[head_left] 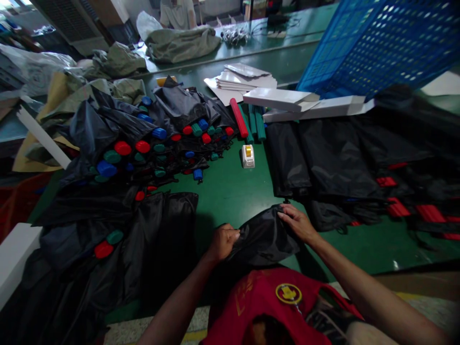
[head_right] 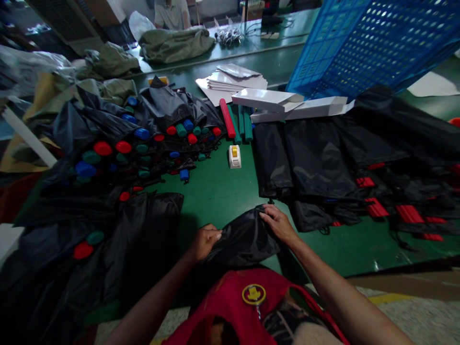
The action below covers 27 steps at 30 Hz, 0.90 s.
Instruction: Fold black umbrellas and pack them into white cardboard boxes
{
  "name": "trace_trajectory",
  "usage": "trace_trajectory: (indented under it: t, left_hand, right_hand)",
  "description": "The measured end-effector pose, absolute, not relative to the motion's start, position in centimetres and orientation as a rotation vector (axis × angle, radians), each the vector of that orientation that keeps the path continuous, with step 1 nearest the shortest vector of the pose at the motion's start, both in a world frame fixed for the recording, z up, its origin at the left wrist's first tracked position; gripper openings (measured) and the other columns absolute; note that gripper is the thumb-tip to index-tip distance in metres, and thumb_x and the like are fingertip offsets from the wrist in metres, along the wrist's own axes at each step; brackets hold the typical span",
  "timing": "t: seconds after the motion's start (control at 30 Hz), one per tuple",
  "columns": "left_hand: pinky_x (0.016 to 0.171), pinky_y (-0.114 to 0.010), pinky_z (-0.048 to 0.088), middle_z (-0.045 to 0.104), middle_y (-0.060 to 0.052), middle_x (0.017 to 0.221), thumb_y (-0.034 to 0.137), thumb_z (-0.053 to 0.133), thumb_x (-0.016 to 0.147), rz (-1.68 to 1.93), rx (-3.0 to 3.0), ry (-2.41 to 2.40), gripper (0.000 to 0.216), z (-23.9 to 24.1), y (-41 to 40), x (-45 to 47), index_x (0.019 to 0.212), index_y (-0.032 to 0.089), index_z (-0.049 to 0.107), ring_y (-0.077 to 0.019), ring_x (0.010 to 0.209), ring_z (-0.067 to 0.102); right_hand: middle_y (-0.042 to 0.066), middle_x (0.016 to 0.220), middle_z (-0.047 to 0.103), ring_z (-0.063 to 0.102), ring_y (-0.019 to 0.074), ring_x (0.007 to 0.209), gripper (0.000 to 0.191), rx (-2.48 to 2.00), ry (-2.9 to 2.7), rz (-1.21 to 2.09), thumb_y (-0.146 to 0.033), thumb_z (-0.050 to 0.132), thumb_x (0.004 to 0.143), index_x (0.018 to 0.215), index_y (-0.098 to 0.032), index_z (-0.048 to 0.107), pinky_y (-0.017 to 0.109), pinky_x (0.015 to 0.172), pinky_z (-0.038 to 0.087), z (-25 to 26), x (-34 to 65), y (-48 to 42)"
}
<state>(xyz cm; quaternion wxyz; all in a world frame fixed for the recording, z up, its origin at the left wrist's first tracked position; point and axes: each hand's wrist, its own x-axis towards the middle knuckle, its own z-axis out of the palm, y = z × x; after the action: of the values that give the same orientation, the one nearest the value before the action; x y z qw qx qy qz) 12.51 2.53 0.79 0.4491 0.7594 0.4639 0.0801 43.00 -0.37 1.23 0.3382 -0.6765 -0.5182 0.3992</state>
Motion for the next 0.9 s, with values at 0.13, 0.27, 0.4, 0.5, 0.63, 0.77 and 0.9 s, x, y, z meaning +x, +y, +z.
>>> trace_trajectory:
  t: [0.13,0.27,0.4,0.5,0.63,0.77,0.9]
  left_hand:
    - [0.077,-0.026,0.045,0.067,-0.006,0.083,0.031,0.032,0.097,0.061,1.975,1.243,0.044,1.2,2.4,12.7,0.079,0.019,0.070,-0.0163,0.083,0.062]
    - [0.075,-0.028,0.042,0.069,-0.009,0.083,0.028,0.031,0.098,-0.072,1.962,1.350,0.040,1.5,2.1,12.7,0.082,0.018,0.066,-0.0186,0.082,0.064]
    - [0.070,-0.030,0.041,0.071,-0.012,0.085,0.024,0.036,0.096,-0.223,1.933,1.468,0.030,1.7,2.1,12.8,0.089,0.018,0.064,-0.0221,0.080,0.067]
    - [0.070,-0.030,0.042,0.071,-0.011,0.086,0.025,0.041,0.095,-0.277,1.914,1.534,0.022,2.0,2.1,13.2,0.094,0.019,0.063,-0.0226,0.081,0.067]
    - [0.080,-0.035,0.043,0.066,-0.011,0.103,0.026,0.050,0.092,-0.169,2.070,1.674,0.016,2.7,1.5,13.4,0.103,0.019,0.059,-0.0267,0.101,0.061]
    - [0.085,-0.038,0.042,0.064,-0.009,0.099,0.026,0.040,0.096,-0.031,2.340,1.406,0.023,3.0,0.0,12.7,0.098,0.021,0.062,-0.0248,0.098,0.057]
    - [0.085,-0.042,0.043,0.062,-0.013,0.109,0.061,0.051,0.086,-0.044,2.282,1.332,0.054,3.0,-1.2,11.3,0.116,0.016,0.059,-0.0293,0.102,0.055]
  right_hand:
    - [-0.001,0.066,0.051,0.049,0.0161,0.066,0.043,-1.880,-1.342,0.995,-0.059,0.044,0.087,0.067,-0.022,0.050,0.027,0.063,0.042,1.2,42.5,-0.2]
    - [-0.003,0.059,0.043,0.046,0.0144,0.060,0.044,-1.952,-1.396,0.863,-0.060,0.040,0.087,0.063,-0.023,0.041,0.026,0.061,0.038,0.9,41.4,0.1]
    - [-0.002,0.054,0.044,0.045,0.0148,0.056,0.041,-2.016,-1.455,0.847,-0.056,0.042,0.084,0.059,-0.023,0.038,0.027,0.058,0.036,-0.1,40.8,0.6]
    - [0.000,0.056,0.050,0.048,0.0163,0.056,0.030,-2.128,-1.480,0.812,-0.044,0.048,0.082,0.061,-0.023,0.043,0.028,0.057,0.035,-0.6,40.8,0.9]
    - [0.009,0.079,0.059,0.053,0.0214,0.071,0.006,-2.244,-1.552,0.667,-0.024,0.054,0.080,0.075,-0.020,0.052,0.032,0.065,0.037,0.8,40.1,0.9]
    - [0.016,0.109,0.058,0.051,0.0292,0.100,0.017,-1.959,-2.135,0.446,-0.026,0.048,0.090,0.098,-0.018,0.061,0.040,0.083,0.038,3.8,38.6,0.5]
    - [0.016,0.123,0.056,0.049,0.0338,0.110,0.064,-1.353,-2.675,0.819,-0.052,0.069,0.076,0.129,-0.019,0.054,0.047,0.093,0.037,4.3,37.2,-0.4]
